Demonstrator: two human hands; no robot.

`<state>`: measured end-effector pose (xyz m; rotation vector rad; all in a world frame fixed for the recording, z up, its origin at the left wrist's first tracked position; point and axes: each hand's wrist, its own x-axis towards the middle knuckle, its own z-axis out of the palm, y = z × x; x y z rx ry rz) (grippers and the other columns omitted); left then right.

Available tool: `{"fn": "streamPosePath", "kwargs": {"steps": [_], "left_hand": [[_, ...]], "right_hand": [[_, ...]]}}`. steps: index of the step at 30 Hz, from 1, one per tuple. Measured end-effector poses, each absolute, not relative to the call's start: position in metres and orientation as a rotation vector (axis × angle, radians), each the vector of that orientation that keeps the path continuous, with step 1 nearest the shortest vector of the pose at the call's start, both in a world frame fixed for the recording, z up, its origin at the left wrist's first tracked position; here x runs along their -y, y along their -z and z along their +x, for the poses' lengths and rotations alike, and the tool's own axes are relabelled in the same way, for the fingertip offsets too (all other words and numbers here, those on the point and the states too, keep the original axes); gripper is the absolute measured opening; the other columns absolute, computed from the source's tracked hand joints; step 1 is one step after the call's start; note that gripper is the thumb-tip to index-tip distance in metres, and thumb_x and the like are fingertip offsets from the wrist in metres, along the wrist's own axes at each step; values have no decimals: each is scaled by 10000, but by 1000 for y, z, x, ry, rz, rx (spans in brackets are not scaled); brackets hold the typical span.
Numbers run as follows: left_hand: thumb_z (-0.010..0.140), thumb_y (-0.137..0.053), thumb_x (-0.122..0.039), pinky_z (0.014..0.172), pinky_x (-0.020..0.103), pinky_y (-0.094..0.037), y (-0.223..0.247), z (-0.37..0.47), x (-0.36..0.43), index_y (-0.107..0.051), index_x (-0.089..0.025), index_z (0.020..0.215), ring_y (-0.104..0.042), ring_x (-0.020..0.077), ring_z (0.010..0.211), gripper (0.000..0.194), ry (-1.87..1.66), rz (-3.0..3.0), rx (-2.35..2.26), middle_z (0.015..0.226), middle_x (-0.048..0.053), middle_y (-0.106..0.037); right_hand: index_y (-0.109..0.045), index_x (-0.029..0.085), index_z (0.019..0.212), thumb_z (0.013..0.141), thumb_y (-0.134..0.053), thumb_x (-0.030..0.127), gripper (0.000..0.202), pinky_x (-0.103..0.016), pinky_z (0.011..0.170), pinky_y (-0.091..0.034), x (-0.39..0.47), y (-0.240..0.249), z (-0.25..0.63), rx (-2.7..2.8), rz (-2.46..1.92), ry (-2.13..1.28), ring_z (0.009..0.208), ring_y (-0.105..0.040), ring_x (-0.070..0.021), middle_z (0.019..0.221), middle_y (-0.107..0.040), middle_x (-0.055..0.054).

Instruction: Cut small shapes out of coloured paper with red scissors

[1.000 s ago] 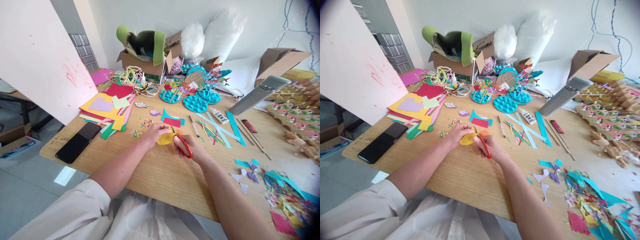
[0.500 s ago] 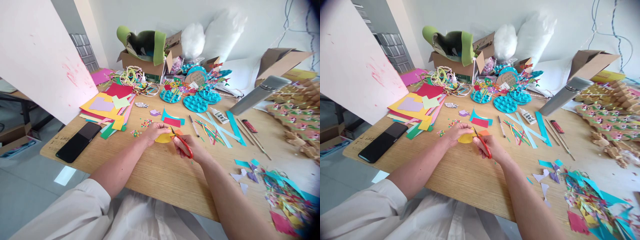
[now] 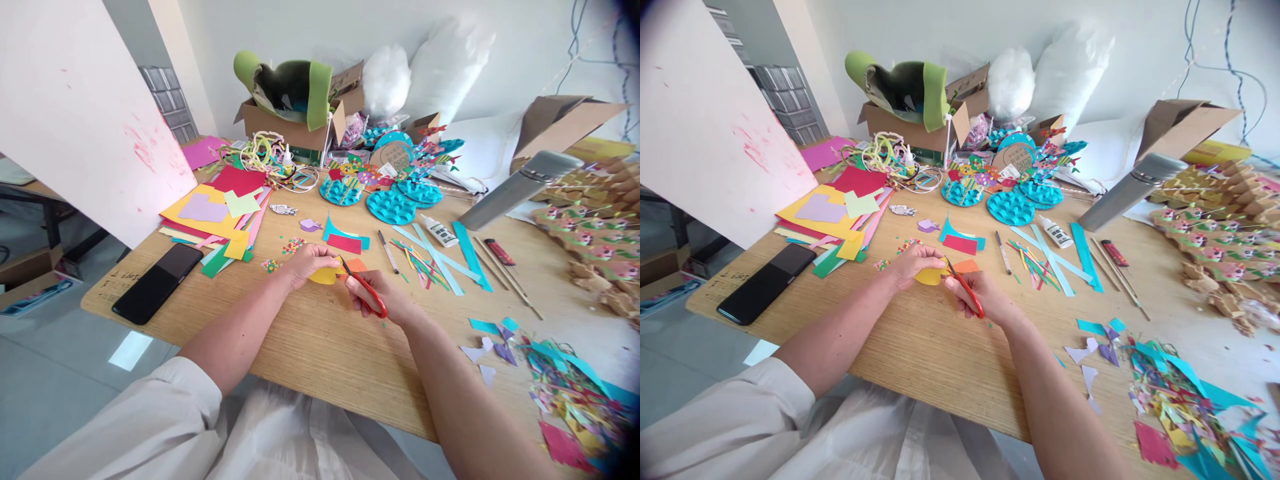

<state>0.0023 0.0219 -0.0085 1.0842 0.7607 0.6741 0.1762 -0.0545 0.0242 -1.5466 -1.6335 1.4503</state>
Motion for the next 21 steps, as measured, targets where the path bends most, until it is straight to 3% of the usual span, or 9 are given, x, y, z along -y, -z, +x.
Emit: {"fn": "streamPosePath", "kwargs": {"steps": [14,21], "left_hand": [[567,-805,-258,559,219,-439,5,0,-24,-671,-108,684,-613,118,564,233,-615,1058,-746,655,53,-683],[619,-808,-347,480,211,-456,-1,-4,-24,-682,-104,787,-615,124,548,322,-473,961,-694,712,97,-701]], "right_hand": [[-516,179,558,718,-640,648,511,-191,345,-337,55,-24,178,1653,-1555,-1456,362,-503,-94,464,-562,4],[-505,182,540,712,-629,688,549,-191,340,-318,54,-26,177,1552,-1601,-1343,365,-497,-94,466,-550,0]]}}
